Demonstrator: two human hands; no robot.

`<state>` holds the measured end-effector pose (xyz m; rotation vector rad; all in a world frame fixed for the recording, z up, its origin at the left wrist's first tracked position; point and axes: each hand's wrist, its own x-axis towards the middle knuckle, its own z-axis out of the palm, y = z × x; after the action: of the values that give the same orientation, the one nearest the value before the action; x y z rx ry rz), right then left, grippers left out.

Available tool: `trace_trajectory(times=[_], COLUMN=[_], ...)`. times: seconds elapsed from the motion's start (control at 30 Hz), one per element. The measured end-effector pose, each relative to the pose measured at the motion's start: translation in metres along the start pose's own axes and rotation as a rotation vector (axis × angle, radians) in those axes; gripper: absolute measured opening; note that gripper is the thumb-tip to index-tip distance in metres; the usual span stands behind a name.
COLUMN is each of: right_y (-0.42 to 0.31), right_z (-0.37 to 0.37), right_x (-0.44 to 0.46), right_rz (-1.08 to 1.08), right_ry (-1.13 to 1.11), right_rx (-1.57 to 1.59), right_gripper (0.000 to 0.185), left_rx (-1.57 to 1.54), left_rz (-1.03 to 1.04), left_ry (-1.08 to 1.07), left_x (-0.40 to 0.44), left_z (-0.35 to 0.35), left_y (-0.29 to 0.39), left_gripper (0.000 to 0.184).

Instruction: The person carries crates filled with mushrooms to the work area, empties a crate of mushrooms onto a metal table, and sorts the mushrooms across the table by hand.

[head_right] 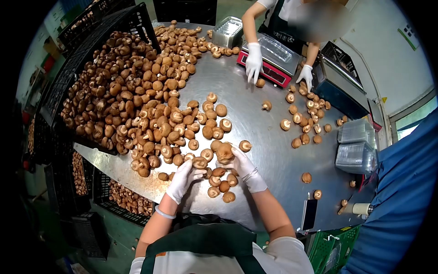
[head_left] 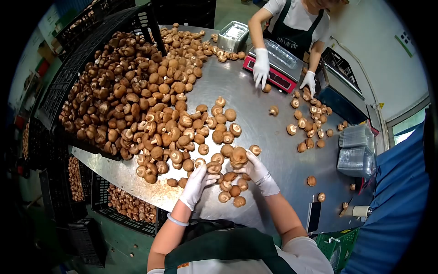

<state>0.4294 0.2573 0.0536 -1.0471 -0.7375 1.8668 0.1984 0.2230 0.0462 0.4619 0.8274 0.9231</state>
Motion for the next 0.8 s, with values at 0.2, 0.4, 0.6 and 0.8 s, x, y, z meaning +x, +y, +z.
trace_trajectory(times=[0.2,0.4,0.6,0.8], right_y=[0.013,0.038,0.034,0.027], right_z=[0.017,0.022,0.047,0.077], right_x=[-0.004,0.006,0.0,-0.005], right_rz=[0.068,0.107,0.08,-0.144], right_ry=[-0.215,-0.265,-0.279,-0.057], right_rx=[0.533,0.591,0.671,0.08], right_gripper=[0.048,0.051,0.059,0.05], left_rx=[-0.14,-0.168,-0.283,-0.411], left_rz=[-0.067,-0.048,0.036,0.016], left_ry=[-0.009,0.043,0.133,0.122], left_x=[-0.015,-0.024,-0.026,-0.035], left_z=[-0.002,-0.007,-0.007,-0.013], left_y=[0.003,0.001,-0.007,-0.019], left_gripper=[0.042,0.045,0.047,0.047])
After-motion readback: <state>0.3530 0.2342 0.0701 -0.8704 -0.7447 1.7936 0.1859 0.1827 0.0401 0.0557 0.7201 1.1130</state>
